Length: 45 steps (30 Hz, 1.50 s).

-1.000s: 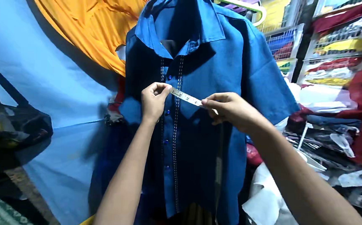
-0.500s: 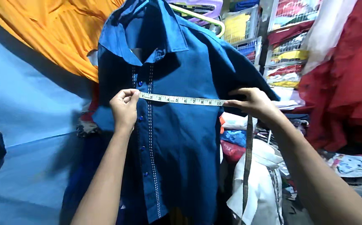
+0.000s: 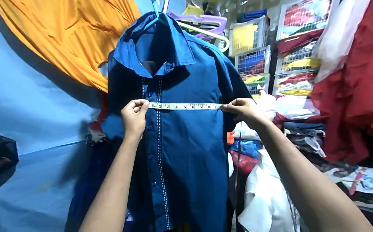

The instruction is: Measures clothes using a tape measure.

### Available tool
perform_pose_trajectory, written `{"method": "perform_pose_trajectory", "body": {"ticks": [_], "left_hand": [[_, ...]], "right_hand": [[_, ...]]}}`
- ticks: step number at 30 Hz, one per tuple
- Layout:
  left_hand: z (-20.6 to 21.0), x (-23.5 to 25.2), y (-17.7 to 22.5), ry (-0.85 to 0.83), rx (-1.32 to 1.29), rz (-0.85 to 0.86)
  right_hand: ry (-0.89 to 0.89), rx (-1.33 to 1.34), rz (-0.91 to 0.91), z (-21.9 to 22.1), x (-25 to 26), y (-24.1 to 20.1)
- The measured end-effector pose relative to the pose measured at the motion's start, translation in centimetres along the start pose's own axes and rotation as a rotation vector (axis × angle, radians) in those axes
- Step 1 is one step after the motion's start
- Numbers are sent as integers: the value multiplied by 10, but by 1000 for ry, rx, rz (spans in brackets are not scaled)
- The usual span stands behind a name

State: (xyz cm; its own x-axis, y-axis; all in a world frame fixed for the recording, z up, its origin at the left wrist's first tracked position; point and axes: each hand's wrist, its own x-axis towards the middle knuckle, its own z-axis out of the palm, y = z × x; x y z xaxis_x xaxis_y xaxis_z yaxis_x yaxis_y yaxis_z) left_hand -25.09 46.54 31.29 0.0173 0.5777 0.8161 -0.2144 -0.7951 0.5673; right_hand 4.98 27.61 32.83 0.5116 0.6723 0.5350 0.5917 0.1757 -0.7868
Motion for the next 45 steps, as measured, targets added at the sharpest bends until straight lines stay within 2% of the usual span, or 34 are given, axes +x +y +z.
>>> {"method": "perform_pose_trajectory", "body": {"ticks": [6,10,13,19,25,30,36,45], "left_hand": [[-2,2,2,16,5,-42],[-3,2,2,8,-9,-65],[-6,2,-1,0,6,-78],[-12,5,-2,3,5,-73],[-2,8,-1,-7,-16,-43],[8,9,2,5,-61,-47],[12,12,12,-11,-99,-63],[11,16,11,-10,-114,-121]], "right_hand": [[-83,10,166,16,-23,9],[-170,227,64,28,-14,18],[-163,297,-12,30,-12,19],[-68,22,-145,-14,-18,7],[-160,-258,-231,-52,-24,-37],[-209,-389,-161,-59,-26,-56],[-286,-423,-219,-68,-22,-60],[-274,-382,-57,-73,-11,-78]]}}
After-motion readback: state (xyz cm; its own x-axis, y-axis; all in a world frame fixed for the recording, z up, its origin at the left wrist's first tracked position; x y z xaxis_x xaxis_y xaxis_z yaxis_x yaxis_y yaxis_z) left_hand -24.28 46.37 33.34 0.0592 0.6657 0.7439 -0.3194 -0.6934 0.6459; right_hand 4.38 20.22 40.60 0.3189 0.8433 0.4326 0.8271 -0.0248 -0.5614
